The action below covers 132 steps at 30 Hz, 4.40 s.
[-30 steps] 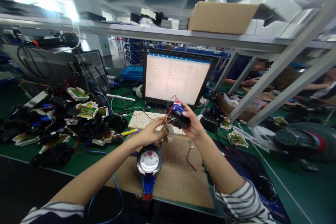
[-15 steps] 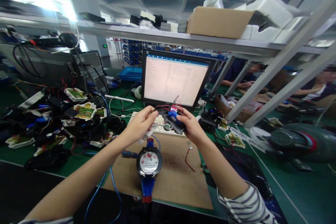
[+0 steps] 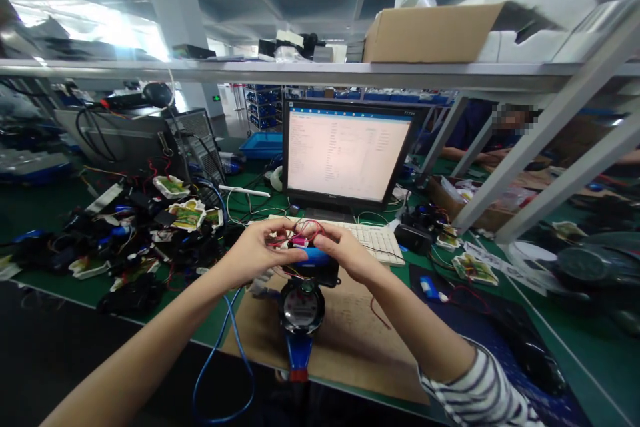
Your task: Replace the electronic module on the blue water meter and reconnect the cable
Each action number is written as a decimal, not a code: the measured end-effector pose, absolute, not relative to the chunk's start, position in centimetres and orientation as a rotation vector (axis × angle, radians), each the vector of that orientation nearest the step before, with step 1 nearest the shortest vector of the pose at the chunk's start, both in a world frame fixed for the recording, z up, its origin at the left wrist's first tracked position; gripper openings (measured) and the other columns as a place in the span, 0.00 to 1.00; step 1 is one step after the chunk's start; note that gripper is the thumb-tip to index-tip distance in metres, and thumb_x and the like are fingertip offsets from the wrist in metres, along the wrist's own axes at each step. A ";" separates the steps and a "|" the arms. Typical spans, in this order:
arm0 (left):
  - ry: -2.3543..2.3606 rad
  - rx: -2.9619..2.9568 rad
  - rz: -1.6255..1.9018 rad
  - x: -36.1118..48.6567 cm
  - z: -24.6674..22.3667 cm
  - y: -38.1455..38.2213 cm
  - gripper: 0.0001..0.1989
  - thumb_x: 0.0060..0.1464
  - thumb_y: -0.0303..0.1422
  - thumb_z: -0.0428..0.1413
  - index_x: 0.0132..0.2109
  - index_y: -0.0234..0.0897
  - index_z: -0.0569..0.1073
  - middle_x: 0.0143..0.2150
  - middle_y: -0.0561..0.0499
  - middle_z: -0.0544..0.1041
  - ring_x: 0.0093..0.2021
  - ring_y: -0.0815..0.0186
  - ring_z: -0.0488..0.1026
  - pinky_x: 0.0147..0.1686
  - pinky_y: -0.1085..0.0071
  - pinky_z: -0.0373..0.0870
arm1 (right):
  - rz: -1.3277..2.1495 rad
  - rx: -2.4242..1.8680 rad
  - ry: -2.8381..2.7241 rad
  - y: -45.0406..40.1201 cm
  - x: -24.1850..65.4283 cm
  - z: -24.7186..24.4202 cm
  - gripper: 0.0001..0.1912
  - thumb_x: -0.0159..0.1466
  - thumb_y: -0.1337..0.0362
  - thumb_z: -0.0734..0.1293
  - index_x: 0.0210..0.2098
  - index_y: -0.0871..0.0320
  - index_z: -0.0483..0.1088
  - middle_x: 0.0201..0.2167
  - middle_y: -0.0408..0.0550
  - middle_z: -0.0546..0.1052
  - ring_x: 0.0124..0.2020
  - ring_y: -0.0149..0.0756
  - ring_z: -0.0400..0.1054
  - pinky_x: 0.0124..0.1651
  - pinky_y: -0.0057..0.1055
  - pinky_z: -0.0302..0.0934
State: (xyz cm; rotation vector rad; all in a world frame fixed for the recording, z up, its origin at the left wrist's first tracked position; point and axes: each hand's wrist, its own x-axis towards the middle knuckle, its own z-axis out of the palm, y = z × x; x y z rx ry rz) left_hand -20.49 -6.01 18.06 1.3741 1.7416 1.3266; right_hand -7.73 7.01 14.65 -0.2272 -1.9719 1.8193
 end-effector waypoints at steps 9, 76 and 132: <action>1.963 1.738 1.252 -20.0 18.1 -7.3 0.07 0.47 0.34 0.59 0.31 0.34 0.73 0.28 0.52 0.74 0.30 0.69 0.69 0.30 0.74 0.65 | 1.885 -0.302 -2.035 7.4 -8.3 13.5 0.30 0.46 0.37 0.66 0.30 0.59 0.74 0.29 0.46 0.75 0.32 0.35 0.66 0.38 0.32 0.59; 1.911 1.323 1.119 -22.8 9.6 -8.8 0.19 0.46 0.30 0.50 0.47 0.32 0.69 0.36 0.49 0.70 0.38 0.63 0.70 0.44 0.61 0.67 | 1.802 -0.289 -2.441 10.4 -9.1 7.8 0.20 0.55 0.63 0.63 0.47 0.61 0.71 0.45 0.50 0.76 0.45 0.40 0.68 0.52 0.41 0.59; 2.221 1.655 1.311 -19.0 6.2 -8.8 0.35 0.46 0.43 0.59 0.59 0.43 0.56 0.62 0.44 0.60 0.62 0.56 0.56 0.61 0.53 0.55 | 0.692 -1.711 -2.259 9.0 13.5 4.6 0.29 0.51 0.51 0.62 0.49 0.59 0.65 0.28 0.50 0.76 0.32 0.48 0.72 0.33 0.39 0.65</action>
